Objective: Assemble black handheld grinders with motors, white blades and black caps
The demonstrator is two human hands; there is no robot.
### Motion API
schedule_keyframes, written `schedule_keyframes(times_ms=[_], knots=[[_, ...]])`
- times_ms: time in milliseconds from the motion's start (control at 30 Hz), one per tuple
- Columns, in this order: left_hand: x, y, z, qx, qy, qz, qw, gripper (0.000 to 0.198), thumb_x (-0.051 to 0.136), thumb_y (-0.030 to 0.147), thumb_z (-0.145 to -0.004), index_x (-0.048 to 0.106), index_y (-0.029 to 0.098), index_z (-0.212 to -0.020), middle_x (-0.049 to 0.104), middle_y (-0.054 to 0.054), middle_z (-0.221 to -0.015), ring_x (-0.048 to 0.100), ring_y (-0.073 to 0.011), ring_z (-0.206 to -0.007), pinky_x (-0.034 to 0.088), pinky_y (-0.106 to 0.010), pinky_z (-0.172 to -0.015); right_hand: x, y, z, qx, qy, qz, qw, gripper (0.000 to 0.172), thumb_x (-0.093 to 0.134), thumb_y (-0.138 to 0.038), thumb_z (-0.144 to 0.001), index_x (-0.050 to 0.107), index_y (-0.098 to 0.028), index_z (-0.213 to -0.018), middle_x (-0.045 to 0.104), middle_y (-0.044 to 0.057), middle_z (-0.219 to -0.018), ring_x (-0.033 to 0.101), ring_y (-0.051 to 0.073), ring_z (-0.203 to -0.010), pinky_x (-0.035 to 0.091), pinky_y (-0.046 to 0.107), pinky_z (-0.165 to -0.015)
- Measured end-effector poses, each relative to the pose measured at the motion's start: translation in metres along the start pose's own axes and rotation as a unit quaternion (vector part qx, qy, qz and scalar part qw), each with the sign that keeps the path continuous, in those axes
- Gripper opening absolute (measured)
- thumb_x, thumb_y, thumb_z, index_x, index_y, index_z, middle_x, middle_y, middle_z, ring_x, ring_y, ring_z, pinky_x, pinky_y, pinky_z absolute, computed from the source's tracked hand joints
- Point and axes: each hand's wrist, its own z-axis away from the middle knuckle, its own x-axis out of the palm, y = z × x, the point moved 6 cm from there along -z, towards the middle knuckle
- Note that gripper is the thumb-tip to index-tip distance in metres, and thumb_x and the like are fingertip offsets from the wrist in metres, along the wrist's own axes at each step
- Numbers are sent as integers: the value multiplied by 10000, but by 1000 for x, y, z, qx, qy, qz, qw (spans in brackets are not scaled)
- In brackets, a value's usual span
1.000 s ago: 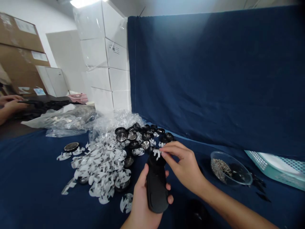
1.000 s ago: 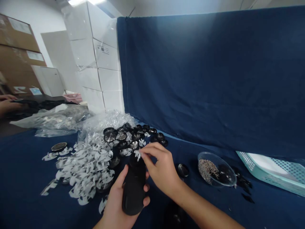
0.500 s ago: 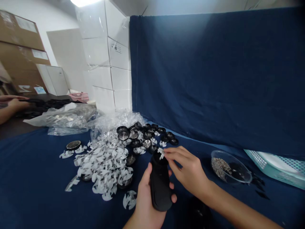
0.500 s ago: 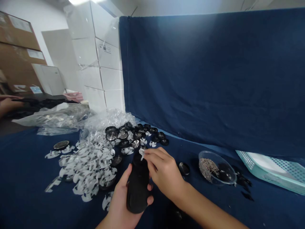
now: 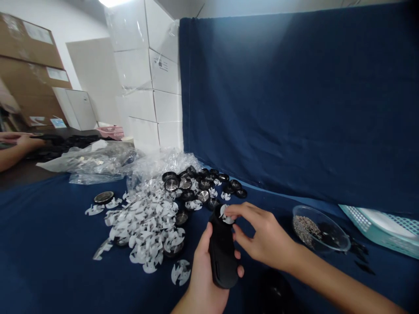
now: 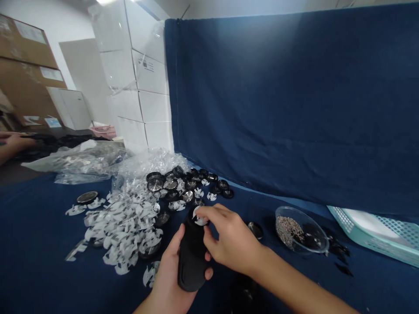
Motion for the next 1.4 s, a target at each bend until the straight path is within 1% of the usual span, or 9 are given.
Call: schedule_keyframes(times_ms=[100,233,433,733,833,933,1100,1333,1400], knots=[[3,-1,1,-9,-19,-5,1000,401,520,518,-895,616,163,-1057,655,-50,-840,560,-165,-557,424,-285,-408,-8,2,-10,7,-35,-24,999,402,436,-2,-848,666,-206,-1108,693,46,-976,645,163,-902,559,309,-779],[5,-3,2,-25,-33,-11,999,421,510,532,-894,620,154,-1044,636,-54,-860,555,-158,-567,422,-276,-406,-14,5,-21,-9,-78,-36,996,344,523,-46,-849,723,-266,-1022,717,8,-943,638,181,-893,527,371,-825],[4,-8,2,-33,-38,-20,999,429,511,534,-894,611,152,-1061,627,-58,-903,556,-157,-582,437,-278,-404,-15,8,-23,36,-94,-52,994,276,573,-90,-879,716,-253,-1049,716,-3,-986,650,148,-914,534,286,-805],[3,-9,4,-9,-10,-45,999,431,535,522,-887,615,126,-1036,642,-65,-850,537,-142,-526,427,-273,-392,-6,17,-14,174,5,-26,984,151,586,-85,-826,673,-204,-859,665,-10,-782,629,130,-704,497,236,-603],[6,-4,5,1,-16,-40,999,412,518,519,-899,609,151,-1059,635,-57,-879,537,-140,-545,419,-267,-402,-10,13,-14,166,4,-17,986,182,562,-66,-823,670,-213,-822,662,-12,-778,613,144,-726,488,268,-641],[9,2,7,10,-27,-37,999,412,500,520,-907,603,164,-1087,629,-54,-886,534,-138,-548,419,-267,-411,-17,7,-18,120,-31,-24,992,276,517,-25,-829,699,-230,-867,693,-13,-851,617,158,-831,499,304,-748],[11,1,7,14,-33,-45,998,422,496,509,-912,612,147,-1097,630,-57,-857,527,-142,-535,420,-269,-392,-21,4,-23,72,-78,-25,994,187,632,-112,-831,745,-259,-853,721,-9,-842,628,184,-846,504,344,-783],[11,-3,9,-1,-15,-33,999,420,496,515,-910,630,133,-1019,650,-61,-855,533,-152,-541,422,-285,-401,-12,10,-24,157,-30,19,987,134,643,-153,-810,741,-243,-791,682,-10,-709,610,166,-708,479,297,-651],[10,-1,8,-7,-6,-23,1000,441,492,533,-906,629,123,-992,648,-65,-848,534,-153,-534,414,-291,-399,-9,12,-22,179,-14,42,983,159,636,-220,-829,706,-224,-687,627,-2,-629,572,168,-647,446,300,-613]])
